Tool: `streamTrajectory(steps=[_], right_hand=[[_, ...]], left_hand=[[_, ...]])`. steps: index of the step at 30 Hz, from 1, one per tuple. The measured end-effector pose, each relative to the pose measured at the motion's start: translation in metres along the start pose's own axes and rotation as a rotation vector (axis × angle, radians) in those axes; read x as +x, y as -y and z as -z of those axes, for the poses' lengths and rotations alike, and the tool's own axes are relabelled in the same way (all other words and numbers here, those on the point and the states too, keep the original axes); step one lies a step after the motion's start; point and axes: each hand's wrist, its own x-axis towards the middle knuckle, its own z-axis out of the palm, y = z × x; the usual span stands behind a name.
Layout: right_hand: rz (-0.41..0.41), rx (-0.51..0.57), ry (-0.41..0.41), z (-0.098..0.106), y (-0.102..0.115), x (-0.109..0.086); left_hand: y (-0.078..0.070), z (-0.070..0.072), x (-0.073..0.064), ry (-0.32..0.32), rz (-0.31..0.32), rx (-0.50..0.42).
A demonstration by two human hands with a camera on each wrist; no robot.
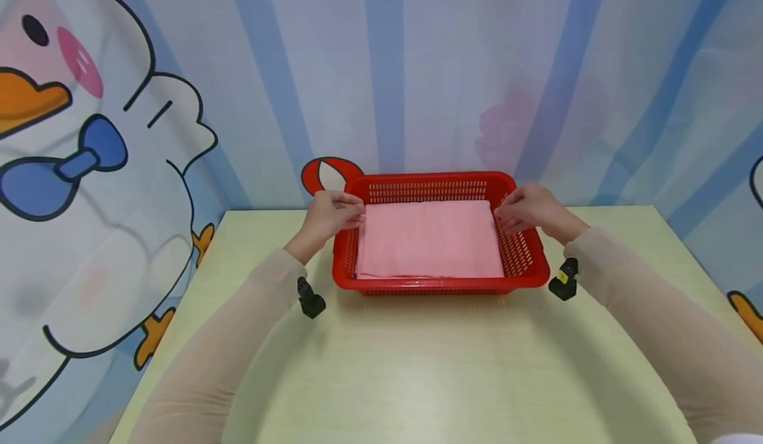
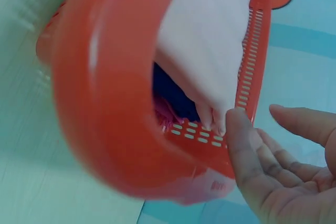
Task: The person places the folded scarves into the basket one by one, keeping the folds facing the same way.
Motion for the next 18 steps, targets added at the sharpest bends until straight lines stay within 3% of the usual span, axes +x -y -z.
streamTrajectory(steps=[6, 11, 18], right_hand=[[0.043, 0.061, -0.038, 0.009, -0.011, -0.006], [0.111, 0.079, -0.097, 0.016, -0.018, -0.015], [0.256, 0.018, -0.213, 0.026, -0.030, -0.032]], left_hand=[[0.001, 0.007, -0.001, -0.003, -0.023, 0.046], [0.002, 0.015, -0.001, 0.032, -0.034, 0.111], [0.002, 0.028, -0.006, 0.041, -0.090, 0.189]])
